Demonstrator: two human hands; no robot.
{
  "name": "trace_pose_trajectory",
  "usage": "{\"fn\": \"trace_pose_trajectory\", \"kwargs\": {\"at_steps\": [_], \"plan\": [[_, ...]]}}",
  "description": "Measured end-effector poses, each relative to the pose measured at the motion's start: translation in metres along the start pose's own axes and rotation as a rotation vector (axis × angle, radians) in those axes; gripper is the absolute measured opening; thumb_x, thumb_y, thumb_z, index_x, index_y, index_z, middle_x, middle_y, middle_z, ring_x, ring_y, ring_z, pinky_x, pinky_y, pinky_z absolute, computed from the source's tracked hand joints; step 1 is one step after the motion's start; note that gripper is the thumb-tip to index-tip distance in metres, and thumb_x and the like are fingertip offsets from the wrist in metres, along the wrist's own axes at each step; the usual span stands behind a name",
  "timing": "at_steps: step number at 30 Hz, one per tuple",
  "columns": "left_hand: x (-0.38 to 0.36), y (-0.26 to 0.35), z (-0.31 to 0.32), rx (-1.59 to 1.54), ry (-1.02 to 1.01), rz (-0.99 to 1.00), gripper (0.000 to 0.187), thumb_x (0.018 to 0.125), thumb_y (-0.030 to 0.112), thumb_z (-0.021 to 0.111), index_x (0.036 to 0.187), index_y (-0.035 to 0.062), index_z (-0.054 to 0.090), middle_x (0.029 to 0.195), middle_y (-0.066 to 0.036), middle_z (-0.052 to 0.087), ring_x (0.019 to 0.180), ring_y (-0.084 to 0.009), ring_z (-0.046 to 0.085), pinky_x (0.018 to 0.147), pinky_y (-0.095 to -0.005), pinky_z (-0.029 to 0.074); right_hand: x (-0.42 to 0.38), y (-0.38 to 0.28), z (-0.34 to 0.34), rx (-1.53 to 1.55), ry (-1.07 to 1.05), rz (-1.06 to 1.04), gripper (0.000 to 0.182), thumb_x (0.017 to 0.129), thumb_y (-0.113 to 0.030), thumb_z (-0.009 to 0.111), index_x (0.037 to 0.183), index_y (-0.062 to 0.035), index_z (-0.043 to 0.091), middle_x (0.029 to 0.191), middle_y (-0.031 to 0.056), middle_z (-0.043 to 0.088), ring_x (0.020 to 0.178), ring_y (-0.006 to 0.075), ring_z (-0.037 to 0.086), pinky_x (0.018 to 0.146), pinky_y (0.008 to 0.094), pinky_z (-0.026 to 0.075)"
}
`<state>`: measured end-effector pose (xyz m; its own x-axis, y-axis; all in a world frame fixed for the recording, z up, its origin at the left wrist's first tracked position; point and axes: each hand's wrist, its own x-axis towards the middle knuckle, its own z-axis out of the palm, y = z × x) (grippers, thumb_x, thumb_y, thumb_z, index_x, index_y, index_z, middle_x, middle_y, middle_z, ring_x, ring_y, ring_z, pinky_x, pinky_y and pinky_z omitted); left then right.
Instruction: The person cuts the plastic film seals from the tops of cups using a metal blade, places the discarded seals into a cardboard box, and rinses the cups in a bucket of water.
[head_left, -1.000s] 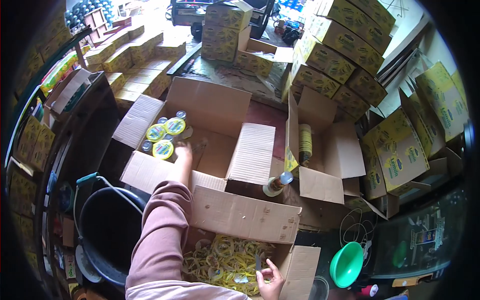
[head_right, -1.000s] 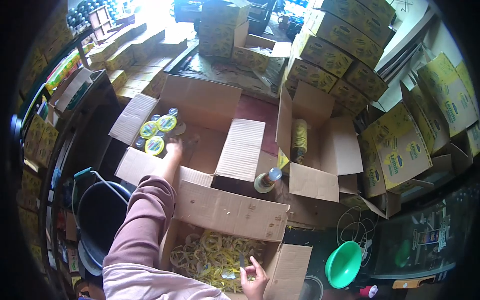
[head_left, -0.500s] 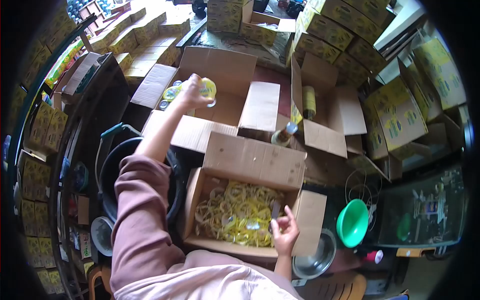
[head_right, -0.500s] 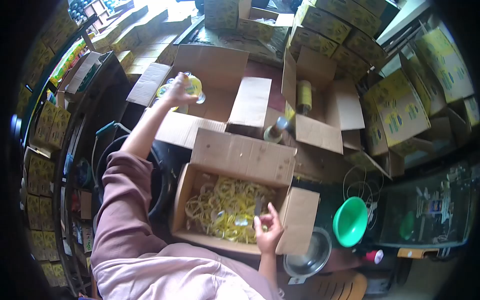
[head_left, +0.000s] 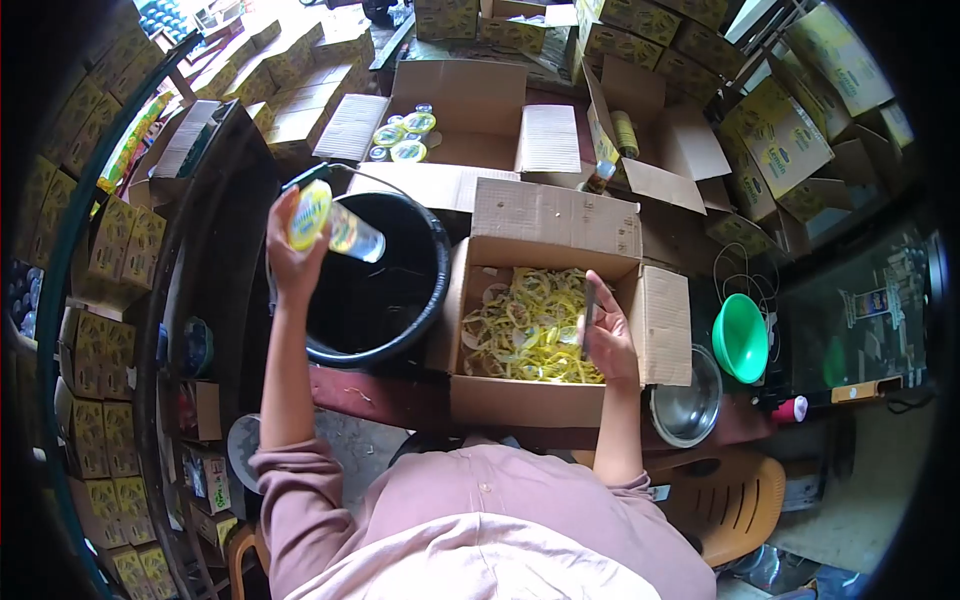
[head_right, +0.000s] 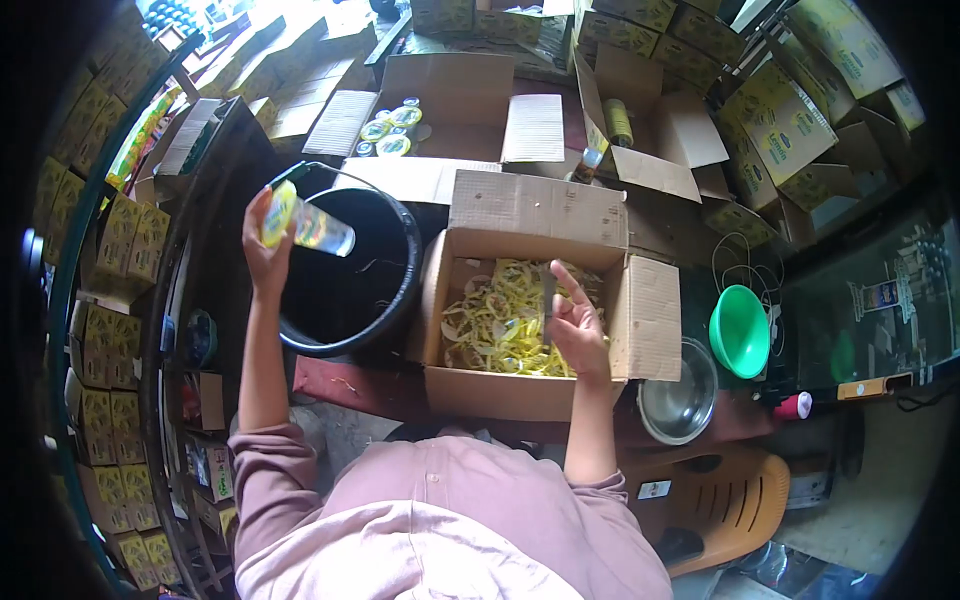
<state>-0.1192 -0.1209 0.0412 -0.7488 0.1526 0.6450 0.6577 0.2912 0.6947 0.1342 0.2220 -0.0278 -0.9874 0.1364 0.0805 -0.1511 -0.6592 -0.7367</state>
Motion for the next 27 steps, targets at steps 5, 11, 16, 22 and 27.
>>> {"fn": "trace_pose_trajectory", "kwargs": {"at_steps": [5, 11, 16, 22, 27], "plan": [[-0.042, -0.007, -0.012, -0.008, 0.042, -0.095, 0.068, 0.061, 0.003, 0.074, 0.121, -0.0022, 0.042, 0.121, -0.014, 0.047, 0.110, -0.0212, 0.049, 0.095, -0.0298, 0.038, 0.004, 0.033, -0.035, -1.853, 0.361, -0.084, 0.043, 0.071, 0.005, 0.058, 0.114, -0.0025, 0.056, 0.080, 0.0131, 0.061, 0.064, 0.0214, 0.060, 0.063, 0.0301, 0.049], [-0.065, -0.019, 0.000, -0.189, 0.071, -0.211, 0.081, 0.053, 0.005, 0.083, 0.122, 0.0023, 0.040, 0.111, -0.011, 0.050, 0.103, -0.0200, 0.051, 0.093, -0.0289, 0.040, 0.070, 0.019, -0.015, -1.747, 0.649, -0.480, 0.017, 0.072, 0.004, 0.057, 0.086, -0.0014, 0.064, 0.076, 0.0144, 0.061, 0.067, 0.0274, 0.060, 0.062, 0.0338, 0.048], [-0.062, -0.021, -0.005, -0.171, 0.006, -0.208, 0.083, 0.053, 0.006, 0.083, 0.123, 0.0039, 0.038, 0.106, -0.012, 0.053, 0.099, -0.0200, 0.054, 0.088, -0.0280, 0.044, 0.130, 0.013, -0.064, -1.926, 0.751, -0.370, 0.011, 0.074, -0.004, 0.057, 0.081, -0.0070, 0.065, 0.080, 0.0120, 0.061, 0.077, 0.0303, 0.060, 0.068, 0.0390, 0.048], [-0.059, -0.027, -0.002, -0.178, -0.025, -0.232, 0.084, 0.053, 0.006, 0.083, 0.123, 0.0049, 0.037, 0.103, -0.012, 0.053, 0.097, -0.0200, 0.055, 0.088, -0.0284, 0.045, 0.154, 0.019, -0.082, -2.065, 0.668, -0.272, 0.016, 0.077, -0.004, 0.051, 0.081, -0.0088, 0.066, 0.084, 0.0102, 0.060, 0.083, 0.0299, 0.059, 0.071, 0.0393, 0.049], [-0.056, -0.022, -0.004, -0.183, -0.043, -0.246, 0.085, 0.053, 0.006, 0.083, 0.123, 0.0056, 0.037, 0.102, -0.012, 0.054, 0.096, -0.0202, 0.055, 0.088, -0.0291, 0.045, 0.129, 0.029, -0.074, -2.132, 0.409, -0.269, 0.021, 0.073, 0.002, 0.052, 0.085, -0.0089, 0.065, 0.083, 0.0087, 0.059, 0.084, 0.0278, 0.059, 0.073, 0.0380, 0.049]]}}
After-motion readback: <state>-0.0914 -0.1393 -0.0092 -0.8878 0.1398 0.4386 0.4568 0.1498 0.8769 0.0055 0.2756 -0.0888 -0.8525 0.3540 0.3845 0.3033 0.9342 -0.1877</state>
